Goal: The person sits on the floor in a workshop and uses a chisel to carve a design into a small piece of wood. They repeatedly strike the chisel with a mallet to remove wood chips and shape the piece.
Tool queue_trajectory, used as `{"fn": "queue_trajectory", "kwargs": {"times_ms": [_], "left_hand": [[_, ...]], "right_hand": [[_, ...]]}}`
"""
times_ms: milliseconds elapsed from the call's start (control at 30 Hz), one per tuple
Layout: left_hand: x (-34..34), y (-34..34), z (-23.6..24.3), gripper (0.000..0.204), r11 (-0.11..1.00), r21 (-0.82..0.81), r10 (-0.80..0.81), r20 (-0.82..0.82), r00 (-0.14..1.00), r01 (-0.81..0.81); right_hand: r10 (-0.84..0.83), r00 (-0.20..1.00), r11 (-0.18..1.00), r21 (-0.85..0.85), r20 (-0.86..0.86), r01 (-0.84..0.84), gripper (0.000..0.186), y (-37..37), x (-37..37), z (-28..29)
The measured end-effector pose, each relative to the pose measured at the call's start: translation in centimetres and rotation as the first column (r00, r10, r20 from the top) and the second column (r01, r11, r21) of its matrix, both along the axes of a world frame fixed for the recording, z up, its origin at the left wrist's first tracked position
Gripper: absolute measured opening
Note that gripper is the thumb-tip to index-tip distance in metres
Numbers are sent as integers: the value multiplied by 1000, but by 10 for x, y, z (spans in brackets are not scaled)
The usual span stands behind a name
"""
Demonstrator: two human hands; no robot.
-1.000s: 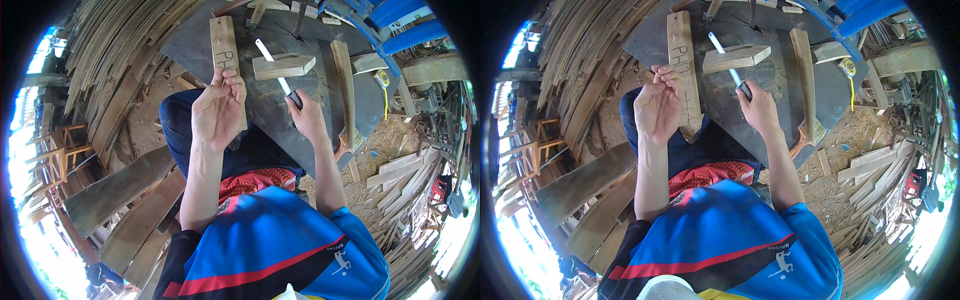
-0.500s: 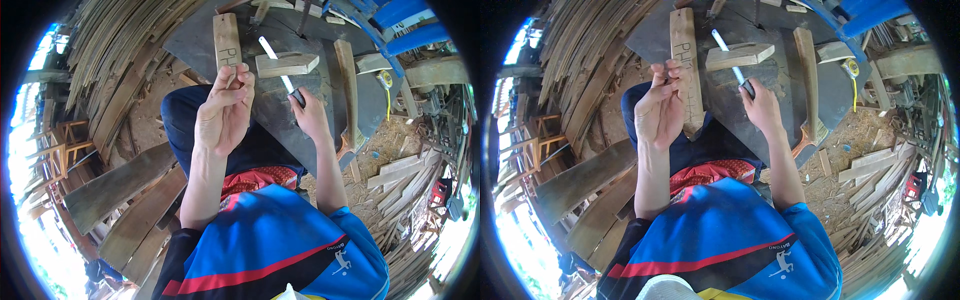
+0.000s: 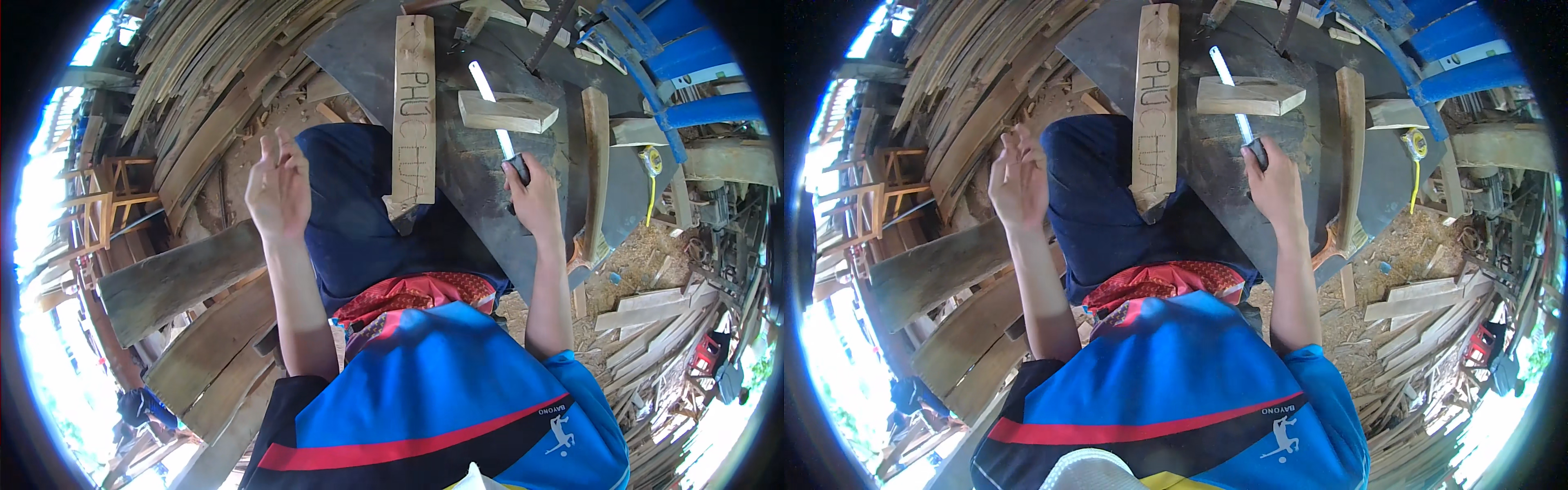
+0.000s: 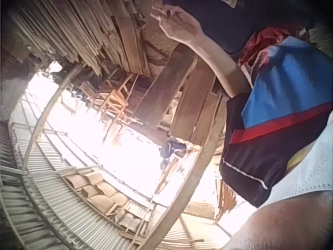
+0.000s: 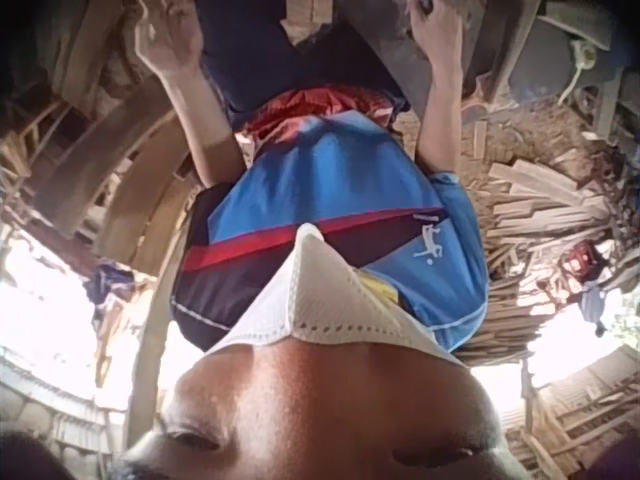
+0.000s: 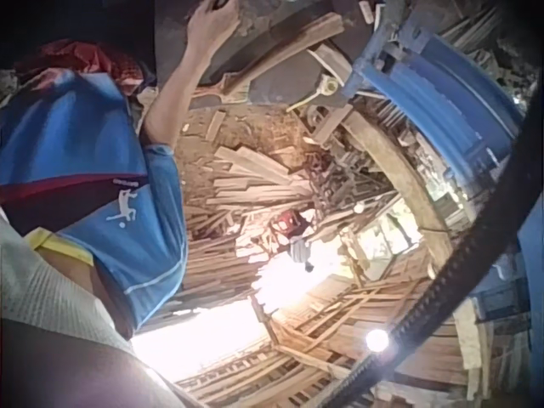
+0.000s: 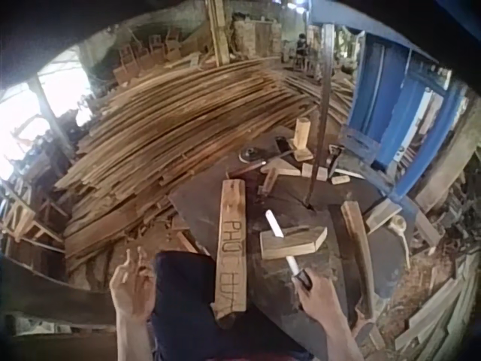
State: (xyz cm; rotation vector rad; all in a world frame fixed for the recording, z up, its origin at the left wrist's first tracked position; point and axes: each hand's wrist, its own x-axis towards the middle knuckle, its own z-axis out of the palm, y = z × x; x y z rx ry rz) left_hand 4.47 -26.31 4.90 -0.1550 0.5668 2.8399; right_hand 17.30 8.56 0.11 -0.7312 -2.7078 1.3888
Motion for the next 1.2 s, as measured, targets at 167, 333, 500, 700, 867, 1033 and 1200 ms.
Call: {"fn": "queue_trajectory", "kwargs": {"times_ms": [167,333,500,700,867,1033,1200], "left_hand": [[-5,2,-12,25,979,78,-177,-148,973,190],[-4,29,-4,24,953,-302,-37,-58,998,18],[-8,44,9,29,224,-955,-272,-254,928,-196],[-7,67,-19,29,1,-999,-701,-24,713,-33],[-12,82,-5,38,139,-990,-478,-49,877,20],[-11,94,4,39,-149,-668,-649,-490,582,-729],[-8,97,0,44,223,-951,-531,-303,791,-215]], "right_hand": [[5,1000,1000,-2,-6,-5,21,-2,-2,6],[15,1000,1000,-7,4,-15,20,-2,-2,8],[9,993,994,114,-117,4,24,1,0,-4],[6,997,994,107,-75,2,23,-2,-2,3],[15,999,999,42,-50,-13,22,1,0,7],[2,999,999,44,-42,0,25,2,-1,6],[1,995,996,88,-95,8,24,1,-1,7]]}}
